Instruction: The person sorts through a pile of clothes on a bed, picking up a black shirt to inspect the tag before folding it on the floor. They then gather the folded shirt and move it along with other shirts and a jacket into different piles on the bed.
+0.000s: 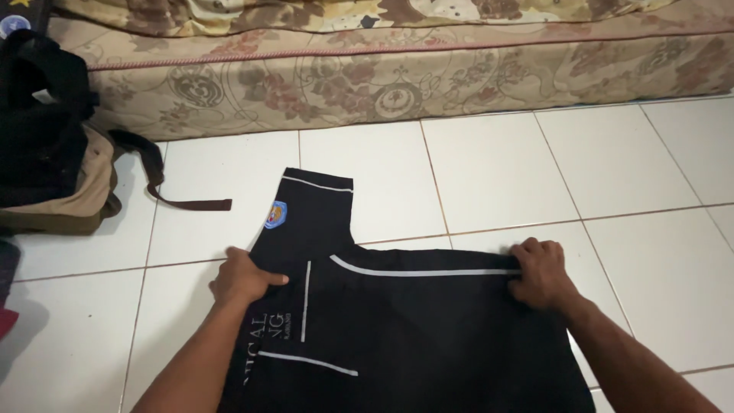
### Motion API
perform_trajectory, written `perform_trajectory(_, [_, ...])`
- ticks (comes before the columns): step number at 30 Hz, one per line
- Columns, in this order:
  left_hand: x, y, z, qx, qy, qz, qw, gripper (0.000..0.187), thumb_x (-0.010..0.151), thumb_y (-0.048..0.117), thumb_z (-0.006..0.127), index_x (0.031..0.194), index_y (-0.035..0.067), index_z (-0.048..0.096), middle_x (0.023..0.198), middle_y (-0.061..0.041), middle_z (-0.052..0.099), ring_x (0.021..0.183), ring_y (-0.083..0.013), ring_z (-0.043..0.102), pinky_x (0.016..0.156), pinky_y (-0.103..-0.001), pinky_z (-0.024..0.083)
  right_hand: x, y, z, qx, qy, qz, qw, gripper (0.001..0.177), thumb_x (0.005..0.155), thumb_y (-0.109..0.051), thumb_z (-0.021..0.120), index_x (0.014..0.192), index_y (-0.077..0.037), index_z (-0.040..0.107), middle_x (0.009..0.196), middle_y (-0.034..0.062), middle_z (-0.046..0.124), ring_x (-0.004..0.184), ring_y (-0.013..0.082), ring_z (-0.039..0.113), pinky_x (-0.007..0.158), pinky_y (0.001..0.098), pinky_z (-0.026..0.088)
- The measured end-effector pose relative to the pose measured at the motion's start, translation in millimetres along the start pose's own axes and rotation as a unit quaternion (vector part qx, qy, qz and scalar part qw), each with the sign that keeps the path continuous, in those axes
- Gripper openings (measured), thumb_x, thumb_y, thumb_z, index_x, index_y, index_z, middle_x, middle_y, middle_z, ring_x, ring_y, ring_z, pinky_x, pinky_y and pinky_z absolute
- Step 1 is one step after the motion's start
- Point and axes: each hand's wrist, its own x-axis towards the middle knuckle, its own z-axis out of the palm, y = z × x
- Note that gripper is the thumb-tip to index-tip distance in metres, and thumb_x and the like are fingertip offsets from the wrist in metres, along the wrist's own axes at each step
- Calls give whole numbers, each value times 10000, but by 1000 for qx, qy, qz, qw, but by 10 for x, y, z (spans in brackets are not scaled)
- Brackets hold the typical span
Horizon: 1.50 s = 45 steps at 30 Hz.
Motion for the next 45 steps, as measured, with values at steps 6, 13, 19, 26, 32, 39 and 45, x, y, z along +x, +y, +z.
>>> perform_trajectory(6, [-208,-64,-136,-231,-75,91,966,471,748,258,845,1157,40,762,1026,-130,807,913,-255,780,861,-375,604,-247,-47,-235,62,4,-7,998,163,946,-192,690,1093,-139,736,926,50,717,904,193,678,966,381,514])
perform_trajectory(13, [-483,-171,-270,-383,-78,131,911,379,770,28,800,1143,-2,741,990,-132,802,835,-231,765,791,-355,630,-341,188,123,98,176,-94,975,315,860,36,664,1070,-169,777,796,36,733,692,171,647,720,309,559])
perform_trajectory(19, [-588,-592,-132,-382,-82,197,899,338,726,-85,813,1054,-21,761,973,-122,804,801,-191,755,800,-317,625,-810,153,136,160,145,-52,975,329,895,6,671,1155,-181,749,818,46,717,686,171,679,724,329,557])
perform_trajectory(26, [-857,-1112,27,-60,-73,325,941,384,668,125,864,1030,18,790,1151,-126,763,1147,-266,660,1047,-393,486,-1146,224,430,-40,24,-145,988,541,895,-127,680,1397,-306,586,980,15,696,950,152,673,1117,454,394])
perform_trajectory(32, [-975,-902,111,-11,-41,196,980,857,738,518,897,1357,12,589,1305,-222,617,1264,-358,580,1062,-465,460,-1382,53,255,-79,-76,-132,985,618,931,-441,653,1512,-316,485,1114,46,660,1161,163,619,1289,493,213])
perform_trajectory(39, [-951,-751,135,-126,-22,206,970,344,767,158,823,1091,104,721,1118,-84,792,1101,-225,749,1013,-375,530,-1219,-37,476,42,147,-160,975,555,842,-574,718,1227,-175,715,1152,120,700,1142,261,645,1070,472,450])
perform_trajectory(45, [-893,-1033,173,-216,-85,325,917,204,685,-74,691,831,68,676,1100,-78,801,1221,-217,705,1044,-397,497,-1480,-1037,135,259,82,-185,945,693,802,-504,798,1347,-118,615,1262,111,665,1103,249,683,948,400,579])
